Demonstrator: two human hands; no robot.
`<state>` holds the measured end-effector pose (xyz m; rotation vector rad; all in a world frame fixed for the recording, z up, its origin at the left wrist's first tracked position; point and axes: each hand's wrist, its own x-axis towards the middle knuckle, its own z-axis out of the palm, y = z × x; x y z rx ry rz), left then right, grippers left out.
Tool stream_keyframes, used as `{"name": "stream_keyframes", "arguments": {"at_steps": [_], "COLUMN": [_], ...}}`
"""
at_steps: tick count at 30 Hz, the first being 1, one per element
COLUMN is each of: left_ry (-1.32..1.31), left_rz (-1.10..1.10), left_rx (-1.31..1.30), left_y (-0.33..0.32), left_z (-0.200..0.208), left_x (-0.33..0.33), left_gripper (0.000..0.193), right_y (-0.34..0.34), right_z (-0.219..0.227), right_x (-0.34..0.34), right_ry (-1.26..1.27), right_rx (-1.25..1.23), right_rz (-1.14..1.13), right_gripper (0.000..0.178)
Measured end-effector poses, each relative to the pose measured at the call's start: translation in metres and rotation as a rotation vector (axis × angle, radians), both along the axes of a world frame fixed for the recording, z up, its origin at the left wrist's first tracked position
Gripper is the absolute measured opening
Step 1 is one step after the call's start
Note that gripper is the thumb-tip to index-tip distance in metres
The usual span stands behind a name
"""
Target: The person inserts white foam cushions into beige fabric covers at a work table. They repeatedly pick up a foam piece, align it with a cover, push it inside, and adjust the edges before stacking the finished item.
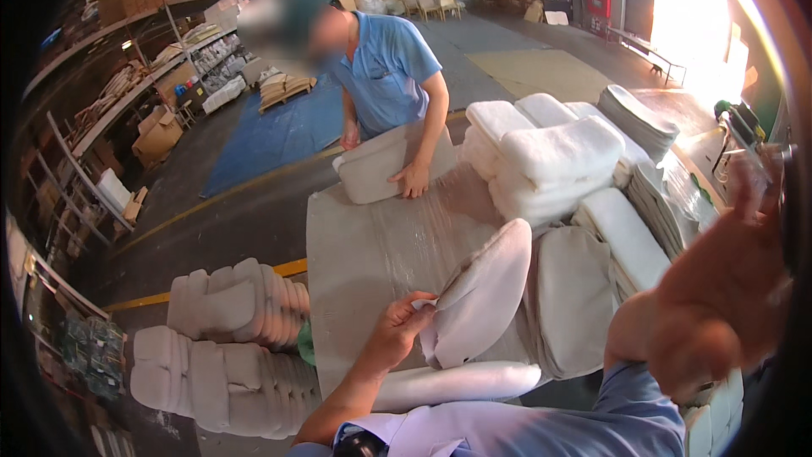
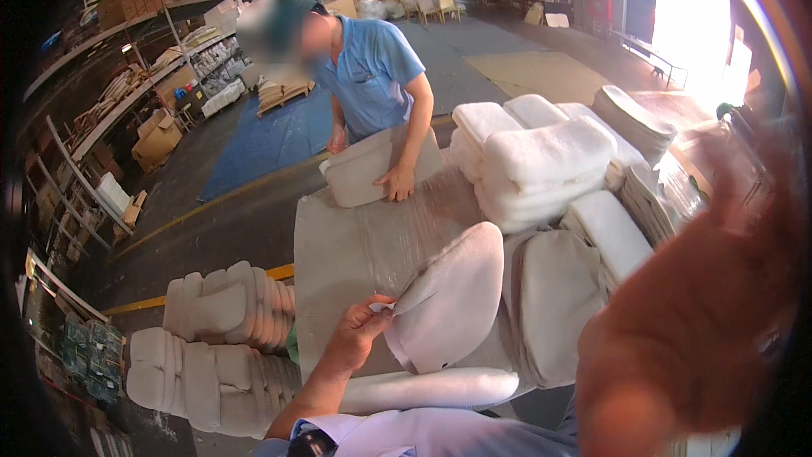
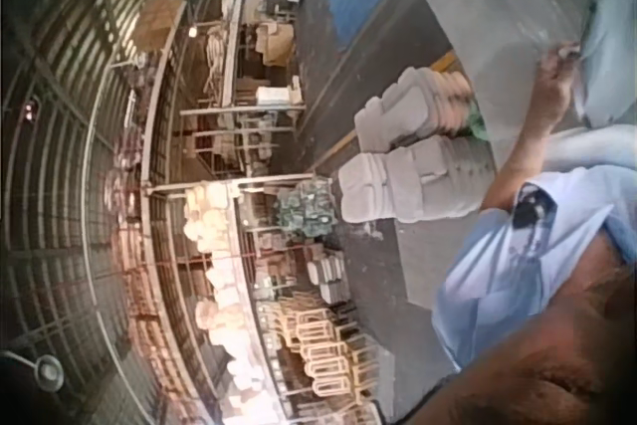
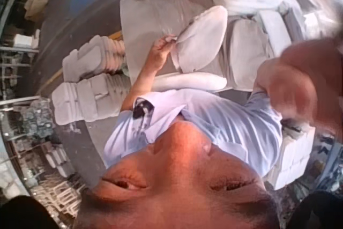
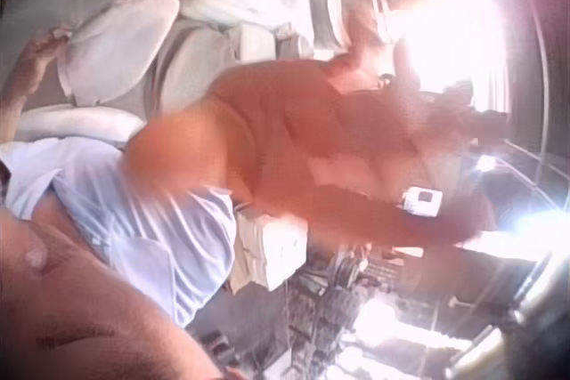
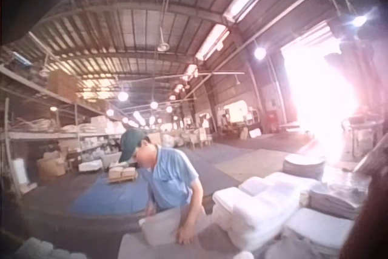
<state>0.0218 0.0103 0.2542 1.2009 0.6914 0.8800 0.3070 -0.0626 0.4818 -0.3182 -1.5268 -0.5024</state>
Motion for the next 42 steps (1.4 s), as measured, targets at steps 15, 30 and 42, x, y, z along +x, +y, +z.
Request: {"name": "stream_keyframes", "arguments": {"at_steps": [15, 30, 42], "left_ry": [0.378, 0.292, 0.099], "left_rz": [0.101, 0.175, 0.263], "left_rx": [0.123, 0.162, 0.259], "left_y": [-0.019, -0.014, 0.003], "left_z": [-0.019, 0.014, 0.04], "left_x": [-0.013, -0.008, -0.01], "left_gripper": [0.036, 0.023, 0.023], "right_y": [-0.013, -0.003, 0.071], "right_z": [0.033, 0.048, -0.066], "right_x": [0.021, -0.01, -0.072], "right_ry": [-0.142, -0.234, -0.922], "right_rx": [0.229, 0.07, -0.635], "right_rz": [-0.126, -0.036, 0.047], "right_gripper": [0.044, 0.03, 0.027]}}
